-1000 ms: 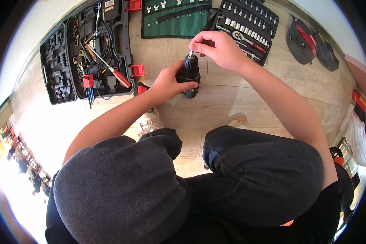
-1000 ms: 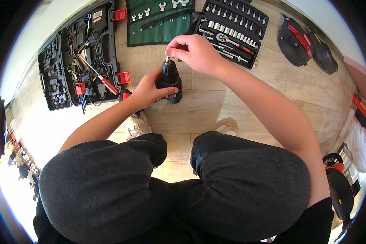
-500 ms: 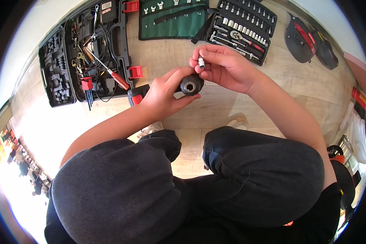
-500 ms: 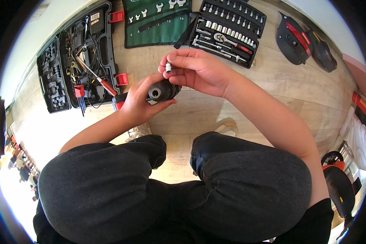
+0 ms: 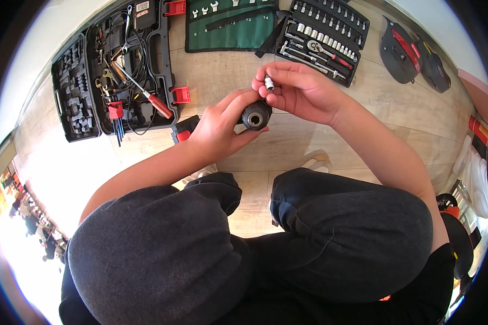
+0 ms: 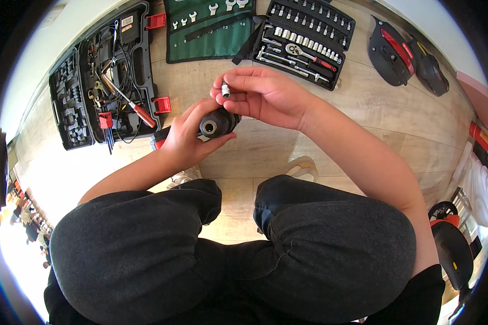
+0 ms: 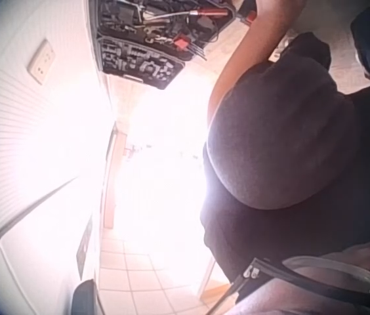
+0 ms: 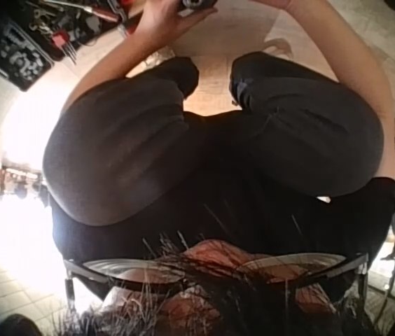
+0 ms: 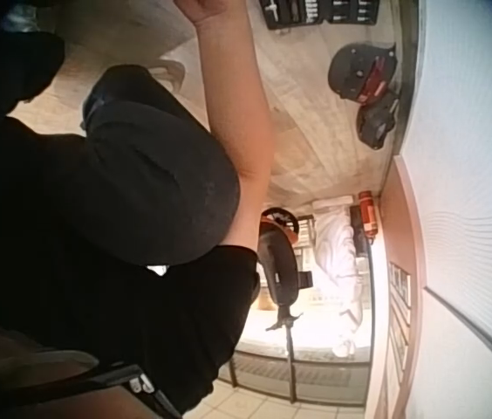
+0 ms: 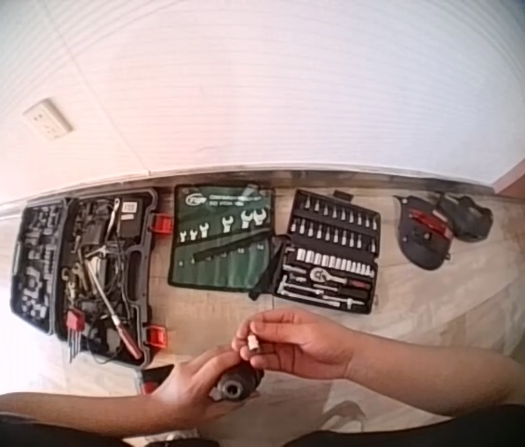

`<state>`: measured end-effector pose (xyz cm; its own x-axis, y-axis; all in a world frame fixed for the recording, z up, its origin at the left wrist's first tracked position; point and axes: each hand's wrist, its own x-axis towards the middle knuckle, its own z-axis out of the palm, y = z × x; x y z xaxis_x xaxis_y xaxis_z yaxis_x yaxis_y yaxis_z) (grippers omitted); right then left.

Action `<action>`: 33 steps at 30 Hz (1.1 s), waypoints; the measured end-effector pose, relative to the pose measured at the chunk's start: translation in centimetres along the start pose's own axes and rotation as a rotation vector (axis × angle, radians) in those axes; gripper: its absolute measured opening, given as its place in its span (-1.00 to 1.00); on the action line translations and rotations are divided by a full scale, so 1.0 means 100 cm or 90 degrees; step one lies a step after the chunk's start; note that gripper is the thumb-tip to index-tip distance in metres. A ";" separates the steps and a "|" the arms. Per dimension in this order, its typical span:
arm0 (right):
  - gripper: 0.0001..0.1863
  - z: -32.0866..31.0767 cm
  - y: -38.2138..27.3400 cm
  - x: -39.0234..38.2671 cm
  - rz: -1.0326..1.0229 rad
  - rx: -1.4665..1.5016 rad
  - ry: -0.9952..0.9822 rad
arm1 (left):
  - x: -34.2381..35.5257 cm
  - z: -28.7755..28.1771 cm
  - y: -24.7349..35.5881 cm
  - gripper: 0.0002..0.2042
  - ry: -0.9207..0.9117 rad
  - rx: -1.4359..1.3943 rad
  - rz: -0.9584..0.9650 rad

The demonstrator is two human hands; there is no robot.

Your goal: Preparing a power drill and socket for vehicle maintenance.

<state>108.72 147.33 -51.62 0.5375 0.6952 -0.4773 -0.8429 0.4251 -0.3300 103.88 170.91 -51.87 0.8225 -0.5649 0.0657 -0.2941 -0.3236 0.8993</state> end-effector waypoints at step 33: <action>-0.73 -0.016 0.011 0.003 0.088 0.210 0.027 | 0.000 0.006 -0.016 -0.40 0.013 -0.018 -0.130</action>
<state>108.03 147.10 -53.45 0.4123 0.7379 -0.5343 -0.8674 0.4973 0.0175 104.00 170.96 -53.56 0.8733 -0.4744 -0.1113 -0.1065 -0.4087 0.9064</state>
